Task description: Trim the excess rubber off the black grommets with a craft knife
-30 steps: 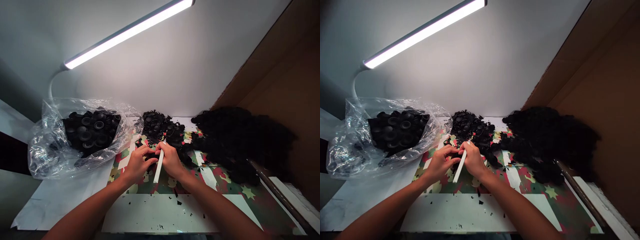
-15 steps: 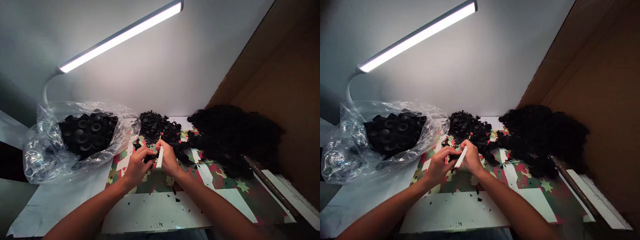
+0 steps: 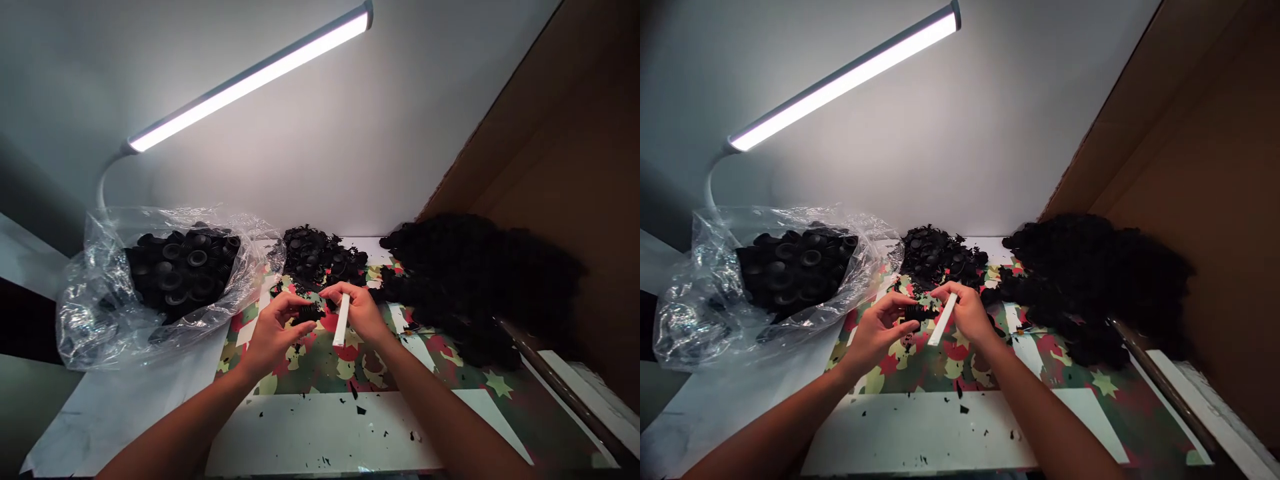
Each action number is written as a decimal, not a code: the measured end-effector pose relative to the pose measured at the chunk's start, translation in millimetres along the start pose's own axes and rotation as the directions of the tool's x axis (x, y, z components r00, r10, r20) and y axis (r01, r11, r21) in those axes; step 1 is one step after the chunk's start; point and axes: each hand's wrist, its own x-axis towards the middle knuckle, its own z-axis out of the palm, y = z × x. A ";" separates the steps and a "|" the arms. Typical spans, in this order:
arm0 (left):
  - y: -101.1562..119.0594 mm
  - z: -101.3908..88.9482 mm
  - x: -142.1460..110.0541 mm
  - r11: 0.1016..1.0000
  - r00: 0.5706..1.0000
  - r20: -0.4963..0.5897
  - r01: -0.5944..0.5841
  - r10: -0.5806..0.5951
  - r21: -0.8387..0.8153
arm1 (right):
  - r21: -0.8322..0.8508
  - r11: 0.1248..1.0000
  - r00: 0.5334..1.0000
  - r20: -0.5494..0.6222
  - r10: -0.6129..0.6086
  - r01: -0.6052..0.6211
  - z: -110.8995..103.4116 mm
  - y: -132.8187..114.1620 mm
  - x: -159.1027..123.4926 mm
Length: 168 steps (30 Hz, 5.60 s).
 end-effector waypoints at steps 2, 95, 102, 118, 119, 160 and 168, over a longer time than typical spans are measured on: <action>-0.4 -0.8 0.1 1.000 1.000 -0.004 0.010 -0.010 0.015 | 0.009 0.998 0.998 -0.013 -0.062 0.062 2.8 -7.0 -5.3; -11.9 -2.6 -0.1 0.906 0.939 -0.118 -0.269 0.322 0.327 | -0.194 0.968 0.974 -0.129 -0.187 0.160 40.0 -27.5 -41.2; -15.3 1.1 2.1 0.961 0.953 -0.154 -0.242 0.261 0.134 | -0.531 0.761 0.852 -0.129 -0.508 0.373 42.6 -12.9 -27.7; -13.1 -0.4 5.4 0.996 0.998 -0.022 0.055 -0.057 -0.069 | 0.079 0.977 0.978 -0.082 -0.190 0.196 30.0 -14.6 -29.3; -12.8 -0.6 5.1 0.996 0.998 -0.022 0.053 -0.055 -0.070 | 0.062 0.979 0.979 -0.078 -0.188 0.193 30.3 -15.8 -30.5; -18.1 -5.6 16.1 0.840 0.956 -0.107 0.182 -0.272 -0.511 | -0.391 0.914 0.963 -0.187 -0.194 0.108 -7.2 -3.2 -5.7; -17.9 -8.3 16.1 0.795 0.946 -0.014 0.263 -0.323 -0.547 | 0.063 0.989 0.991 0.008 -0.137 0.136 -0.5 -15.1 -16.5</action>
